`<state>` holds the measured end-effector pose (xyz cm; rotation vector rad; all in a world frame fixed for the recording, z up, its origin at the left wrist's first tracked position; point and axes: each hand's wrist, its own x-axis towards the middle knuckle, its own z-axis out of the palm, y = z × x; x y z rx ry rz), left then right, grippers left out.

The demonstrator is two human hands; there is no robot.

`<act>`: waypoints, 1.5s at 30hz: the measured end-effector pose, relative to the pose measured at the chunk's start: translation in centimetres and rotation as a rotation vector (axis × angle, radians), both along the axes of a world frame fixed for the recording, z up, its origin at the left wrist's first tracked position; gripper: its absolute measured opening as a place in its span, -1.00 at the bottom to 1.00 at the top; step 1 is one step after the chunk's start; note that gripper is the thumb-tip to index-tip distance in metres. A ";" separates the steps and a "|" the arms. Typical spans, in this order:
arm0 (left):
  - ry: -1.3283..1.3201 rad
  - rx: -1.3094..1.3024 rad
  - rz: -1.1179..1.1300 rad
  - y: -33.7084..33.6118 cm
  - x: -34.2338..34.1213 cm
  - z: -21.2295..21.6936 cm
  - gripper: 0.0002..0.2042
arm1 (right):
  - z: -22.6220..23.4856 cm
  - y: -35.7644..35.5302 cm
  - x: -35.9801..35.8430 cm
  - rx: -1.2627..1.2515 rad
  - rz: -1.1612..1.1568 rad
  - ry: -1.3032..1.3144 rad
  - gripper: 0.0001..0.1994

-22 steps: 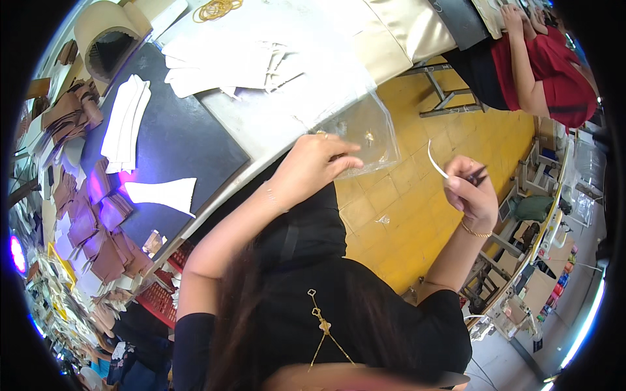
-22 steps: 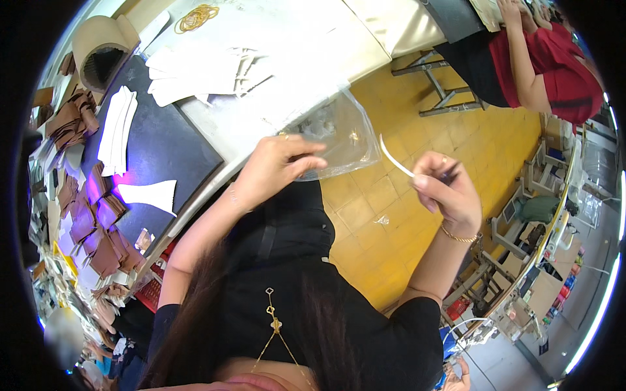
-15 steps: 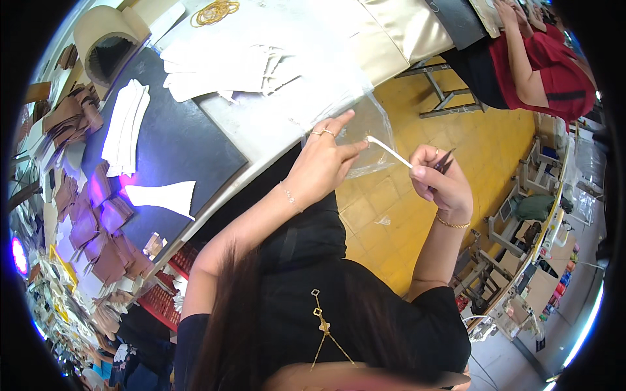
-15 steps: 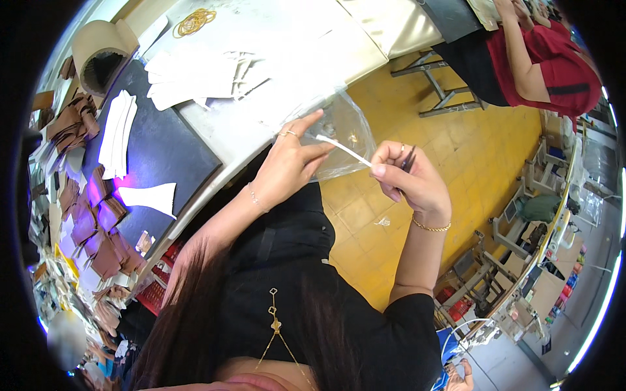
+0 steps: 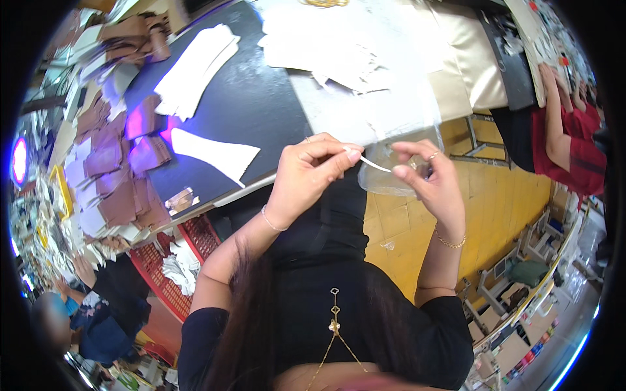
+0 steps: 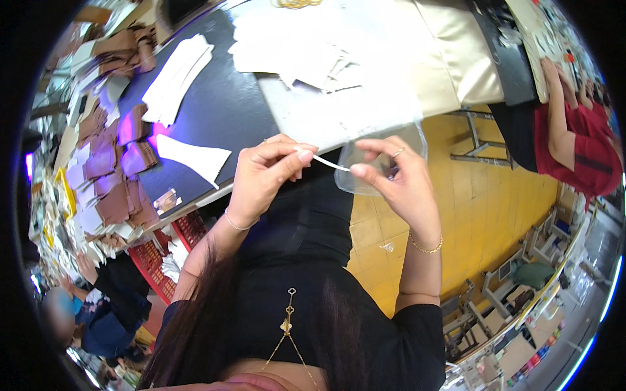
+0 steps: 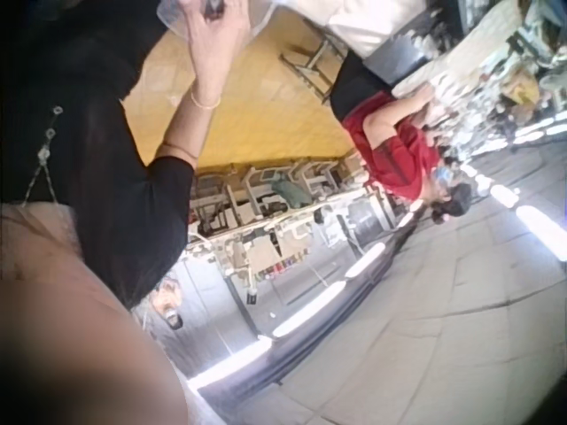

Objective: The person folds white paper pieces by hand on a table, aligning edges and pressing creases. They handle each piece individually, then place the folded items into a clear plastic bag.

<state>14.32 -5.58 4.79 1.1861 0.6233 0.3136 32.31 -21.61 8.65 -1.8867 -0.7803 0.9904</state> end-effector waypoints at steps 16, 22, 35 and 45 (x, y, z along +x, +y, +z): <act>0.325 1.189 0.329 5.7 -12.9 -2.4 -0.70 | -2.7 13.1 -9.0 -0.136 0.177 0.287 -0.77; 0.413 1.319 0.135 7.2 -14.3 -4.1 -0.62 | -3.8 17.0 -10.2 -0.198 0.292 0.113 -0.75; 0.553 1.564 0.070 6.1 -13.8 -5.3 -0.54 | -4.2 17.7 -9.8 -0.269 0.297 0.152 -0.81; 0.493 1.369 0.054 6.1 -15.0 -5.0 -0.52 | -4.1 17.9 -11.4 -0.288 0.334 0.164 -0.81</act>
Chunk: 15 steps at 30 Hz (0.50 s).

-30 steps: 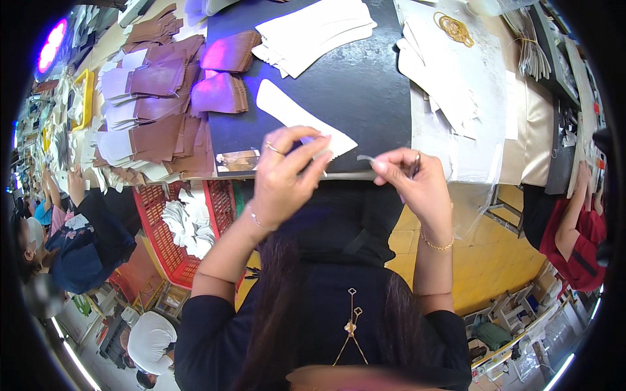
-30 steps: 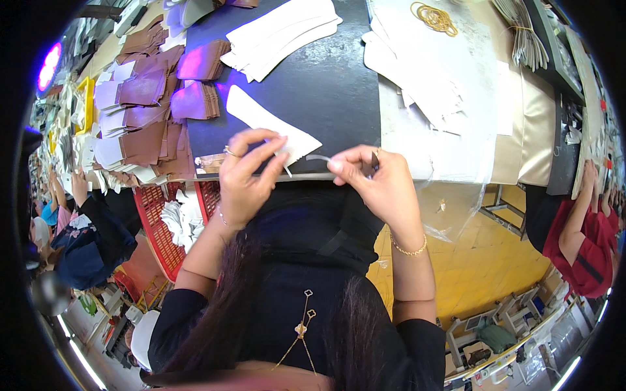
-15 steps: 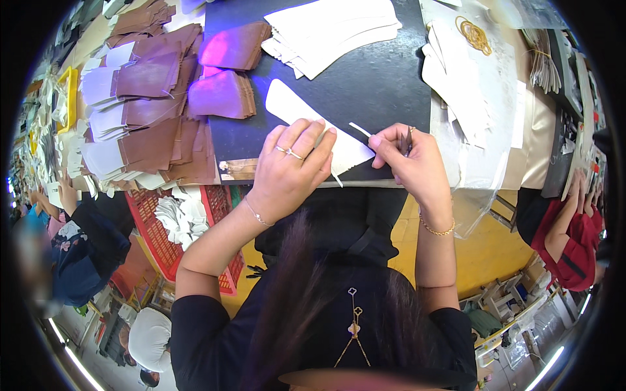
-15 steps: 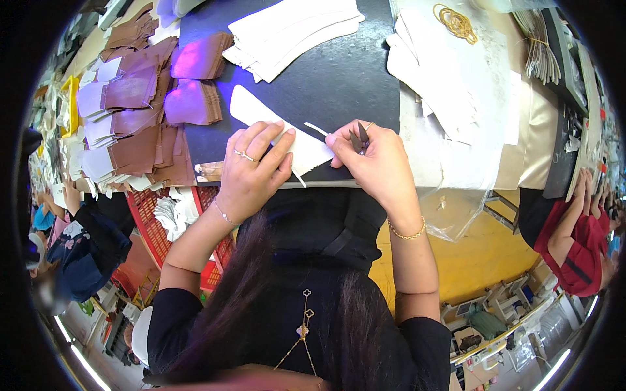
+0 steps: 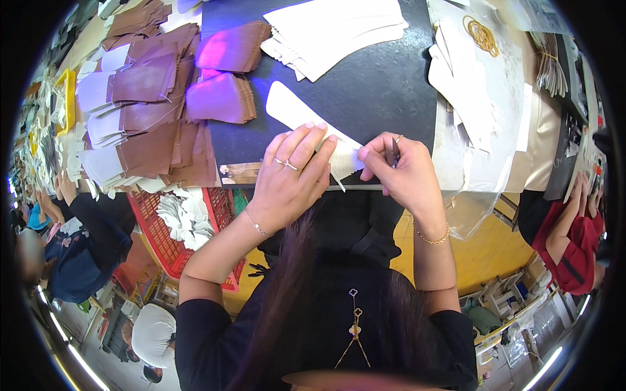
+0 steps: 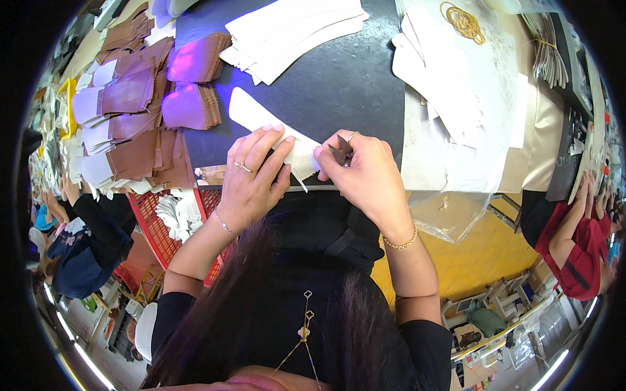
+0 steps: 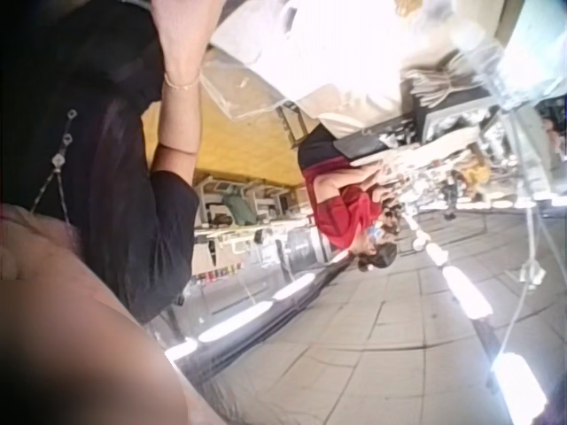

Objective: The person folds white paper pieces by hand on a table, aligning edges and pressing creases. They handle each piece individually, then place the folded items into a clear plastic bag.

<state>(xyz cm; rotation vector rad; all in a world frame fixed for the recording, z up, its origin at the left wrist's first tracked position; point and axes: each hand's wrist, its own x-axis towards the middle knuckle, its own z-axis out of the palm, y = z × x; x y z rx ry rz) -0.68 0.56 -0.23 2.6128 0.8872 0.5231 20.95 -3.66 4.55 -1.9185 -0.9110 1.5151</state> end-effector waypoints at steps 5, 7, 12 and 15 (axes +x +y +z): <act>-0.044 -0.024 -0.008 0.3 0.0 0.1 -0.52 | 0.1 0.3 -0.3 0.020 0.042 -0.059 -0.81; -0.048 -0.015 -0.009 0.4 0.0 0.0 -0.51 | 0.2 0.4 -0.4 0.012 0.050 -0.077 -0.81; -0.009 -0.006 -0.013 0.4 0.1 0.1 -0.46 | 0.3 0.6 -0.5 -0.014 0.056 -0.099 -0.80; 0.024 -0.024 -0.017 0.2 0.2 0.3 -0.40 | 0.2 0.6 -0.4 -0.012 0.055 -0.098 -0.79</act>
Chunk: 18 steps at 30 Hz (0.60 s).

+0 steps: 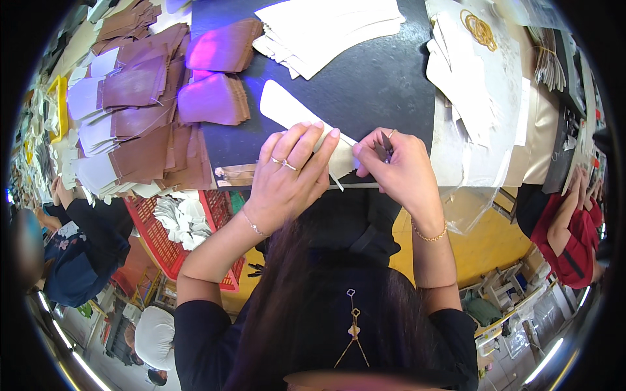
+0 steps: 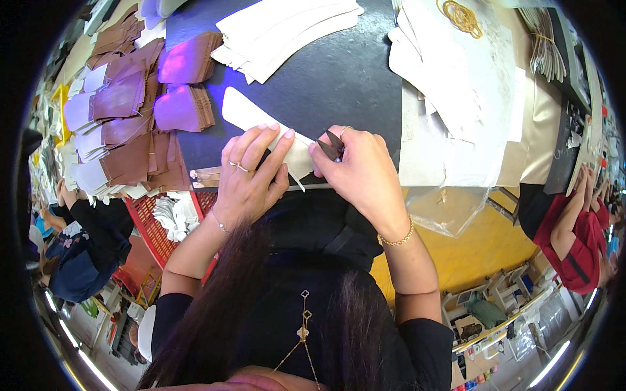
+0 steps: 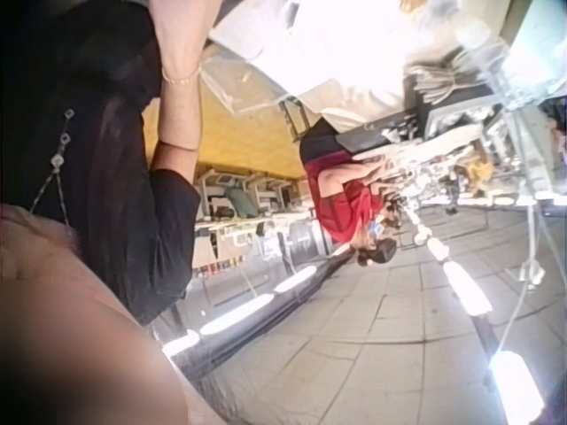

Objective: The person folds white paper pieces by hand on a table, aligning edges and pressing creases. They handle each piece individually, then place the folded items into a clear plastic bag.

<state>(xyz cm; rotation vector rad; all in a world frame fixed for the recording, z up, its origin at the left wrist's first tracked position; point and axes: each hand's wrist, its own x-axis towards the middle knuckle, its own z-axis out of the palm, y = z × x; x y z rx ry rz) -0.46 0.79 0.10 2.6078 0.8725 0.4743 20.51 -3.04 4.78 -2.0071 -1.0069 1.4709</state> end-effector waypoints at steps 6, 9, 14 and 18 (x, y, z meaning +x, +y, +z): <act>0.123 0.096 0.030 -0.9 0.9 0.7 -0.40 | 0.3 -0.3 0.4 -0.003 -0.015 -0.047 -0.78; 0.194 0.129 0.032 -1.2 1.2 1.2 -0.40 | 0.6 -0.5 0.5 -0.024 -0.017 -0.075 -0.78; 0.302 0.201 0.014 -1.5 1.5 1.8 -0.39 | 0.2 -0.7 0.3 0.062 0.075 -0.241 -0.77; 0.314 0.238 0.018 -1.4 1.7 2.0 -0.41 | -0.1 -0.7 0.2 0.104 0.127 -0.310 -0.76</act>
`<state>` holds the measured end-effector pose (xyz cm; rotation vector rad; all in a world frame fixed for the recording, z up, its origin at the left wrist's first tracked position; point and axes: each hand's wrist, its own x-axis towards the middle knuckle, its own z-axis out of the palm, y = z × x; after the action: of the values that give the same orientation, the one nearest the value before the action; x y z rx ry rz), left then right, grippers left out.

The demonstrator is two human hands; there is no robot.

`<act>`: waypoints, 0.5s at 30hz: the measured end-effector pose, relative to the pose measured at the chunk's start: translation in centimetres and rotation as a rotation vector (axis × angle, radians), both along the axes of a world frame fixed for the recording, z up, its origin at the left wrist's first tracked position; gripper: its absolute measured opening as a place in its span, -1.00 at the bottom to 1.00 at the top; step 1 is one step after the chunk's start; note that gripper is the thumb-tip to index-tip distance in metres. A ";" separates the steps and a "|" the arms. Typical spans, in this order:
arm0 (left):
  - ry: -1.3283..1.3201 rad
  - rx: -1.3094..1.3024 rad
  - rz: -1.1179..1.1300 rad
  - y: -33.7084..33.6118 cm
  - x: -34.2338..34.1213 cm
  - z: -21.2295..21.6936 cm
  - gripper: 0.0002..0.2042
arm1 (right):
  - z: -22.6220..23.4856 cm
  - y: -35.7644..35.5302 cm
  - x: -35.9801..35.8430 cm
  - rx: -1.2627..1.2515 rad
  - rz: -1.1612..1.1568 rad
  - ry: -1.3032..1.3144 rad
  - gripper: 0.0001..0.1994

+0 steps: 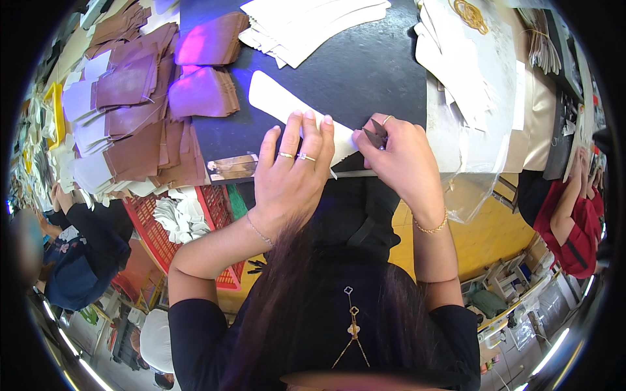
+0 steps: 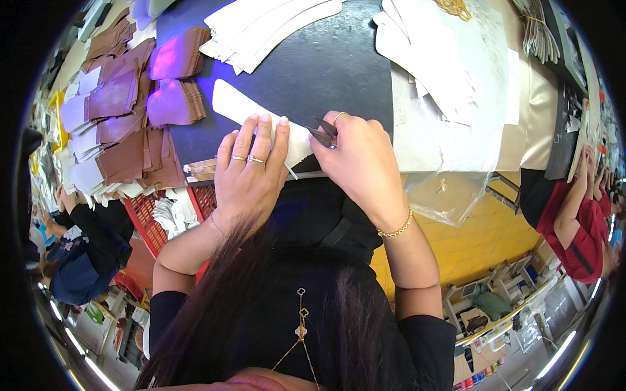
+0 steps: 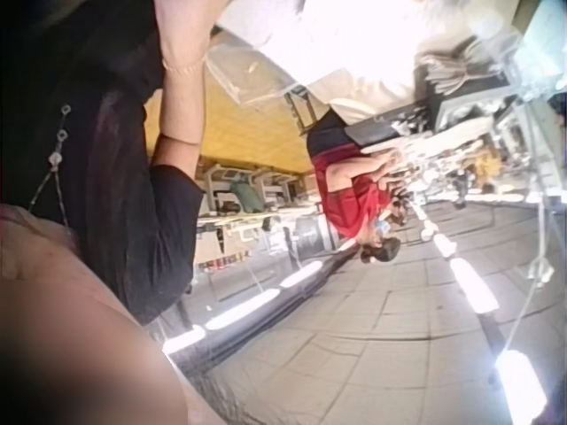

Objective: The person folds white paper pieces by hand on a table, aligning edges and pressing creases. They handle each piece individually, then place the folded items into a clear plastic bag.

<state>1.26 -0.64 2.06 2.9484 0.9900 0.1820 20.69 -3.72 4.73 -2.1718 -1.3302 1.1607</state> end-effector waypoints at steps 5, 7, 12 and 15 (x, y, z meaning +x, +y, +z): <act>-0.060 -0.060 0.029 0.1 0.1 0.1 -0.43 | 0.2 0.6 0.0 0.012 0.064 -0.065 -0.75; -0.154 -0.094 0.087 0.1 0.3 0.0 -0.43 | 0.4 0.8 0.1 -0.002 0.060 -0.051 -0.78; -0.248 -0.197 -0.097 0.3 0.5 -1.1 -0.46 | 0.3 0.3 0.6 -0.006 0.072 -0.053 -0.74; -0.224 -0.187 -0.106 0.2 0.2 -1.4 -0.46 | 0.5 -0.7 1.6 -0.058 -0.017 0.069 -0.75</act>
<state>1.42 -0.39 0.67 2.7280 0.7741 0.3837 22.30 -4.44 5.24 -2.1579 -1.2621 1.2700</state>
